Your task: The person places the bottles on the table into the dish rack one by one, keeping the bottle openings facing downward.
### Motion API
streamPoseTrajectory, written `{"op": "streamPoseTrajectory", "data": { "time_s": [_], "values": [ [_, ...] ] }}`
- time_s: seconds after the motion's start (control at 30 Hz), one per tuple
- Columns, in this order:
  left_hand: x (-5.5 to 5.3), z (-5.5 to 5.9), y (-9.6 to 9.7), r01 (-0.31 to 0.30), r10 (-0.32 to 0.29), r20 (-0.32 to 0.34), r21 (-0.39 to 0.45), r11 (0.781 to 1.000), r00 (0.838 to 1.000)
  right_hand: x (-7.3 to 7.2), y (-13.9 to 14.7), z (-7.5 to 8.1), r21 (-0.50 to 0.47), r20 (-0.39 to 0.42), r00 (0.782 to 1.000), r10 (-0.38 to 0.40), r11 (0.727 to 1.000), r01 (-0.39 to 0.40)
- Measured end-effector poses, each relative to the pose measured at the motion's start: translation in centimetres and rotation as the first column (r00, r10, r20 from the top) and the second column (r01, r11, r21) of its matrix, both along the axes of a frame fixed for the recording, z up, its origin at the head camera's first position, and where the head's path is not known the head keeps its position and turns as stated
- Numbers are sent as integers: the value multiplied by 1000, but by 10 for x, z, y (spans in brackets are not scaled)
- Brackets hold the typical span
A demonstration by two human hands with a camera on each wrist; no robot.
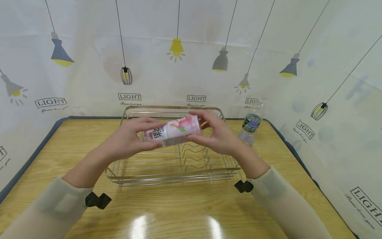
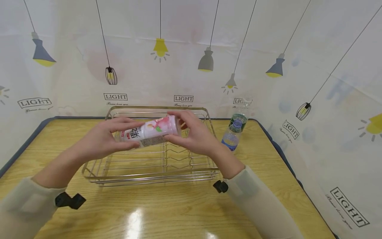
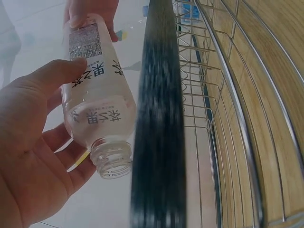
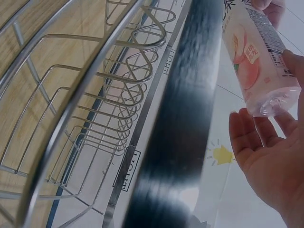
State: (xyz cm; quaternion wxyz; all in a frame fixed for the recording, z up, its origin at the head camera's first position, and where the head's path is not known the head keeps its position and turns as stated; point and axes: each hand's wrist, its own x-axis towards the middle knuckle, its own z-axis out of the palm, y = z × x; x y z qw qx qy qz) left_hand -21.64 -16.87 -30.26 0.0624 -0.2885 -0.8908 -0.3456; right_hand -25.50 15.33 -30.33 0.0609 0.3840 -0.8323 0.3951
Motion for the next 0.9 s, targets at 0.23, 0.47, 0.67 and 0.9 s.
{"op": "streamPoseTrajectory", "data": {
  "time_s": [0.23, 0.47, 0.67, 0.9],
  "values": [
    [-2, -3, 2, -27, 26, 45, 16, 1000, 999, 1, 0, 1, -87, 60, 998, -18, 996, 23],
    [-6, -8, 6, 7, -15, 70, 113, 994, 997, 1, 2, 1, -149, 96, 995, -10, 988, 24],
    [-8, -10, 9, 23, -43, 109, 181, 983, 993, 2, 3, -1, -161, 109, 994, 13, 987, 4],
    [-7, -13, 12, 18, -71, 192, 264, 964, 979, 4, -2, -6, -117, 136, 991, 13, 993, 3]
  ]
}}
